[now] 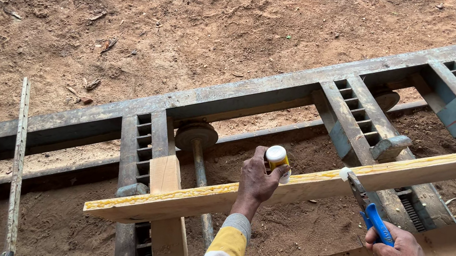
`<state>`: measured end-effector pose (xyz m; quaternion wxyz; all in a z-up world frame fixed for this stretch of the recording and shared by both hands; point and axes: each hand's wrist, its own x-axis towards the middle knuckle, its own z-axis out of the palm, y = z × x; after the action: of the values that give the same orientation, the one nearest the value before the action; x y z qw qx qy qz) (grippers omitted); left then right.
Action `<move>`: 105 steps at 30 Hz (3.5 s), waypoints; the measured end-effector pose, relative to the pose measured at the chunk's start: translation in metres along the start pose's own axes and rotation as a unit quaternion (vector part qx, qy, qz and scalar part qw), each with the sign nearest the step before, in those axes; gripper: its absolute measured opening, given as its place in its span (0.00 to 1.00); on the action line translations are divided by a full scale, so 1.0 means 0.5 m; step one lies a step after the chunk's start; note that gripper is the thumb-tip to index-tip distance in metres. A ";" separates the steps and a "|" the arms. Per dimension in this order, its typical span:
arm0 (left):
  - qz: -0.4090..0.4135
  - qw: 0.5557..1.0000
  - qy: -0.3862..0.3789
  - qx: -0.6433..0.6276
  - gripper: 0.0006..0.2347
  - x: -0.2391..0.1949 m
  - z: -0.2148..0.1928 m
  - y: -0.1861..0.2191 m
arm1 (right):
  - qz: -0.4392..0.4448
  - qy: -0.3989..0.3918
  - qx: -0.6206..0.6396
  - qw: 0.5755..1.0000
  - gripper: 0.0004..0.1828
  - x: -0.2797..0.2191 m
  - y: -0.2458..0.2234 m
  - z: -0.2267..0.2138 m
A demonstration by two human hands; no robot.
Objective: The person applies glue from a bottle onto a wooden plank using pliers to spread the glue along the plank's edge. The plank is positioned on a metal frame outdoors.
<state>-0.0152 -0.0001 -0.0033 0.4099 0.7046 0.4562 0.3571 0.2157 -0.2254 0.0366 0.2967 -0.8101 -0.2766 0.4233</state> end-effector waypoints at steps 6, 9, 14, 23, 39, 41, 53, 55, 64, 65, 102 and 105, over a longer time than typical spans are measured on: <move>-0.001 1.000 0.001 0.003 0.18 0.003 0.007 0.002 | -0.004 -0.001 0.000 1.000 0.01 0.003 -0.001 0.002; 0.001 1.000 0.000 0.005 0.18 0.009 0.019 0.008 | 0.003 0.003 0.008 1.000 0.02 0.004 0.004 -0.003; 0.013 1.000 -0.003 0.006 0.19 0.018 0.043 0.026 | 0.002 0.009 0.015 1.000 0.03 0.006 0.014 -0.015; 0.000 0.999 -0.038 -0.009 0.19 0.035 0.088 0.046 | 0.038 0.019 0.026 0.999 0.01 0.010 0.029 -0.038; 0.002 0.998 -0.067 -0.019 0.19 0.054 0.158 0.066 | 0.058 0.030 0.054 0.996 0.03 0.024 0.044 -0.070; -0.001 0.997 -0.069 -0.017 0.19 0.055 0.162 0.066 | 0.055 0.033 0.051 0.997 0.03 0.026 0.045 -0.072; 0.016 0.998 -0.064 -0.008 0.19 0.054 0.151 0.067 | 0.050 0.025 0.061 0.997 0.03 0.027 0.049 -0.073; 0.017 0.998 -0.064 -0.012 0.19 0.053 0.147 0.067 | 0.050 0.027 0.061 0.997 0.02 0.028 0.049 -0.071; 0.012 0.998 -0.056 0.015 0.18 0.045 0.126 0.062 | 0.038 0.032 0.052 0.997 0.03 0.026 0.045 -0.065; 0.014 0.998 -0.056 0.013 0.18 0.045 0.125 0.061 | 0.038 0.031 0.052 0.997 0.03 0.026 0.044 -0.064; -0.069 0.997 -0.012 -0.036 0.22 0.068 0.180 0.008 | 0.070 0.017 0.080 0.994 0.05 0.040 0.082 -0.066; -0.087 0.995 -0.013 -0.044 0.22 0.072 0.189 -0.008 | 0.077 0.015 0.088 0.993 0.05 0.041 0.086 -0.062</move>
<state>0.0783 0.0108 -0.0408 0.4754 0.6483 0.4943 0.3307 0.2606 -0.2475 0.0093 0.3373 -0.8061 -0.1702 0.4556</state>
